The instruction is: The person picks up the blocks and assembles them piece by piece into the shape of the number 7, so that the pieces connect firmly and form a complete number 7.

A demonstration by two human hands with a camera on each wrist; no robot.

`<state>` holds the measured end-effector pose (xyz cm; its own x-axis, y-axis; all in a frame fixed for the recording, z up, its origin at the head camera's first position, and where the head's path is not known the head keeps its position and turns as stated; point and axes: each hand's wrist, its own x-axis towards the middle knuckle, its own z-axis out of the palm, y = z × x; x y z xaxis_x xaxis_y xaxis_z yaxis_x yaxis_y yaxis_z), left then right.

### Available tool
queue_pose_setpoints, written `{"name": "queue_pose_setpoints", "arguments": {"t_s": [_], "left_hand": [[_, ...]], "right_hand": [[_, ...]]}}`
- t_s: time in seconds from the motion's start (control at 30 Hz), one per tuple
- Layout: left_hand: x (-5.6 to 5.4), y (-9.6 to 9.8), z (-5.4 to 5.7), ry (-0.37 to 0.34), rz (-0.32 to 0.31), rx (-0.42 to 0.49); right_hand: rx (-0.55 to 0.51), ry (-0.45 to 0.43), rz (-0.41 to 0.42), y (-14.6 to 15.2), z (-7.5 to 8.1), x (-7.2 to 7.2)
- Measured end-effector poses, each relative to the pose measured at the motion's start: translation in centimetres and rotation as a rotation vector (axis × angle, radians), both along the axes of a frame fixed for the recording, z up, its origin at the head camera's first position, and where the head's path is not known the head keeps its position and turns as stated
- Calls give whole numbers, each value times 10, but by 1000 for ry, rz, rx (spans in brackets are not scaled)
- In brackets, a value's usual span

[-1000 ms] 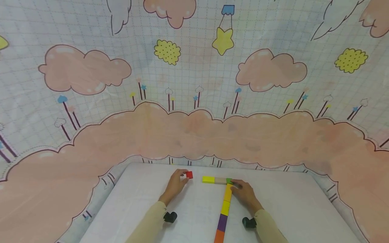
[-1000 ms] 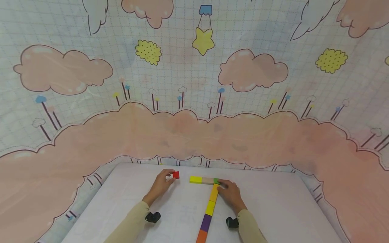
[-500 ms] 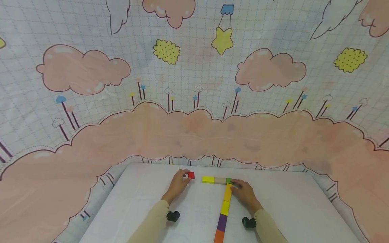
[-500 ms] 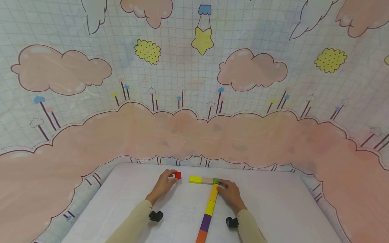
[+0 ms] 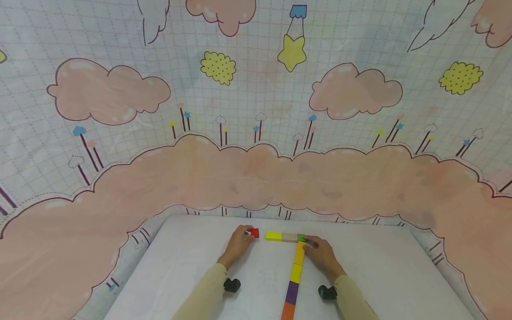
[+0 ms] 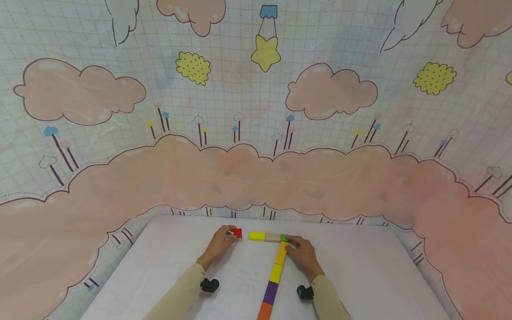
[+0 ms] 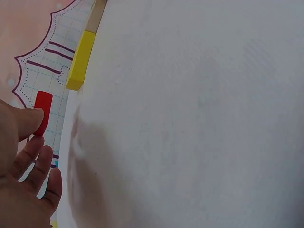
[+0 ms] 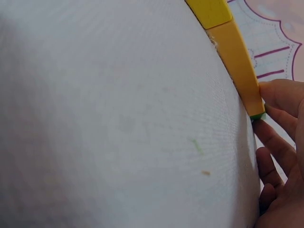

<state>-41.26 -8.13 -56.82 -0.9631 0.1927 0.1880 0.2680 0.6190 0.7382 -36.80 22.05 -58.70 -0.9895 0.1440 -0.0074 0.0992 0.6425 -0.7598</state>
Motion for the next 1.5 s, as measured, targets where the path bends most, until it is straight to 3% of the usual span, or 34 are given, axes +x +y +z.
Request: {"name": "queue_pose_setpoints", "arguments": {"t_s": [0.13,0.37,0.6,0.83,1.5], "left_hand": [[0,3,-2,-21,2,14],[1,4,-6,0,-9,-13],[5,7,-5,-37,5,-7],[3,12,-5,-4,-13,-20],[3,22,-7,-35,28,-54]], "right_hand": [[-1,-5,-5,0,-1,0],[23,6,4,2,-5,0],[4,-11,-5,0,-2,3],[10,-15,-14,-1,-3,3],[28,11,3,0,-5,8]]}}
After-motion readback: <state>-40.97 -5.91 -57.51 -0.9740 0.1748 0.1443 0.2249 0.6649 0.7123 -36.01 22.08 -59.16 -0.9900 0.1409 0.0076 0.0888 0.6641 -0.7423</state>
